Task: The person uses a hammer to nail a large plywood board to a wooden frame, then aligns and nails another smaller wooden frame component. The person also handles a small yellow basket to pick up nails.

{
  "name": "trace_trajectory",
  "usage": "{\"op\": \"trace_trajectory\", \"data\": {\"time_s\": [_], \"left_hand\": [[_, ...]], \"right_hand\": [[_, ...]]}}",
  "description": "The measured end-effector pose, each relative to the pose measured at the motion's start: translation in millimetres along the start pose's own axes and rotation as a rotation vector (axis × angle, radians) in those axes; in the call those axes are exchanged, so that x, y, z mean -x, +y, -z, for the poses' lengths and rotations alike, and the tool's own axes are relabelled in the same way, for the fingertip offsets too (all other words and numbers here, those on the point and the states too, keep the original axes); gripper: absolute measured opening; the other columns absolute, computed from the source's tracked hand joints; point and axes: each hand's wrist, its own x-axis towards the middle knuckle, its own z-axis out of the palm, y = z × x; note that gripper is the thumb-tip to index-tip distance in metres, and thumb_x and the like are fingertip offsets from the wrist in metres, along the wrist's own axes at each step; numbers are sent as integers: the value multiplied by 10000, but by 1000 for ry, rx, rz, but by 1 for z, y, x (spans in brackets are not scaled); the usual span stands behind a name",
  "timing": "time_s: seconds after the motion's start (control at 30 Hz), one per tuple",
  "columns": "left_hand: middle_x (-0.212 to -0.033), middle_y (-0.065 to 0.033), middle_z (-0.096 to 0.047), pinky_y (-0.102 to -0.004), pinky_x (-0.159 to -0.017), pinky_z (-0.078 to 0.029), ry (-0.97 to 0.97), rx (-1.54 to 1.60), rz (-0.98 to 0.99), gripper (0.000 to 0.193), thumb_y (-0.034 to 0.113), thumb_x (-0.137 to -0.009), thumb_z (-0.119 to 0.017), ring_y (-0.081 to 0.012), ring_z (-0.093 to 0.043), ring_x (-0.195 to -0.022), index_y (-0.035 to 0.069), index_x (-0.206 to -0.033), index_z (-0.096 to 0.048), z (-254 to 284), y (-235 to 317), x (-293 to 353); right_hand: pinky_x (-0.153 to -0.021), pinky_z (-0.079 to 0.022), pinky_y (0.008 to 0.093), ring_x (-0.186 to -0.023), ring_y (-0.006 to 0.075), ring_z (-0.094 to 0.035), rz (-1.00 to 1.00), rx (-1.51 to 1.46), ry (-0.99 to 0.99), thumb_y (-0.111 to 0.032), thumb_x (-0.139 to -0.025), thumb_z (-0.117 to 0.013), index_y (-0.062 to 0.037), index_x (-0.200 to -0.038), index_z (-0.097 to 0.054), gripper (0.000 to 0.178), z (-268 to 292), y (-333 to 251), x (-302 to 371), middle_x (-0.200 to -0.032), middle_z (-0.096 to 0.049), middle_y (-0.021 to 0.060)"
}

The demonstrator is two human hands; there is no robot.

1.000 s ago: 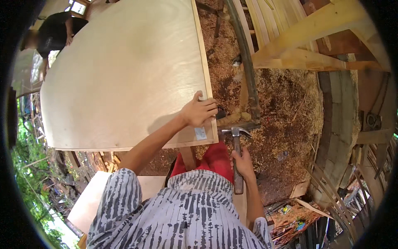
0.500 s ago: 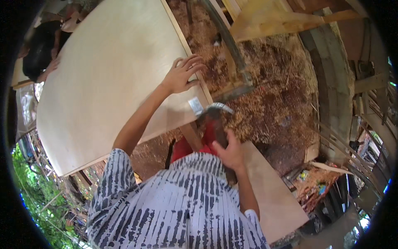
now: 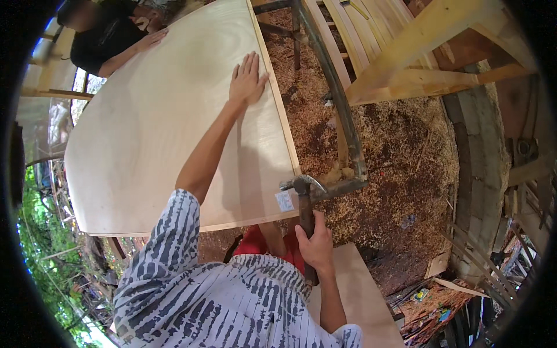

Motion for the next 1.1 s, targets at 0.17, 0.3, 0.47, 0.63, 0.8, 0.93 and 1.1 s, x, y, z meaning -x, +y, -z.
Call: {"op": "trace_trajectory", "data": {"time_s": [0.17,0.3,0.47,0.63,0.8,0.93,1.1], "left_hand": [[-1715,-65,-219,-546,-1271,-142,-3,-36,85,708,495,-1060,-347,-246,-163,-1589,100,-1637,-238,-3,-57,-81],[-1714,-62,-221,-580,-1263,-135,74,-43,82,692,474,-1060,-342,-241,-161,-1590,102,-1635,-244,-8,-81,-120],[-1711,-74,-228,-580,-1259,-135,70,12,52,686,462,-1058,-338,-246,-170,-1587,89,-1628,-258,-1,-86,-136],[-1707,-94,-236,-597,-1250,-133,134,-25,49,696,449,-1051,-337,-261,-177,-1586,51,-1618,-267,9,-101,-140],[-1705,-97,-240,-601,-1249,-129,110,-42,33,700,451,-1052,-338,-267,-179,-1585,51,-1621,-259,13,-83,-137],[-1717,-93,-206,-626,-1241,-131,52,-33,43,727,486,-1056,-339,-256,-153,-1593,54,-1629,-231,-6,-78,-136],[-1733,-66,-158,-655,-1233,-113,-32,-98,80,754,540,-1054,-337,-236,-109,-1602,107,-1652,-187,-19,-83,-147]], "right_hand": [[-742,-580,426,-827,371,-731,307,167,209,-111,-953,-640,42,-1335,-505,433,-34,-48,-52,-1013,-701,247],[-860,-565,500,-990,471,-682,513,289,319,-148,-985,-610,62,-1404,-449,495,-76,-117,-145,-1167,-663,303],[-702,-582,535,-831,453,-706,265,598,273,-215,-1034,-553,41,-1332,-504,396,-116,-191,-227,-1142,-675,271],[-656,-583,537,-806,445,-700,344,574,340,-184,-1031,-544,44,-1230,-531,303,-128,-202,-234,-1069,-674,254],[-655,-588,518,-804,430,-703,331,635,393,-198,-1039,-532,30,-1252,-557,313,-123,-194,-242,-1066,-677,244],[-633,-595,467,-822,344,-717,355,693,400,-164,-993,-552,-3,-1292,-579,341,-107,-180,-197,-1064,-674,173],[-812,-537,422,-963,221,-657,435,817,379,-168,-908,-594,-93,-1361,-595,459,-131,-105,-140,-1049,-639,62]]}}
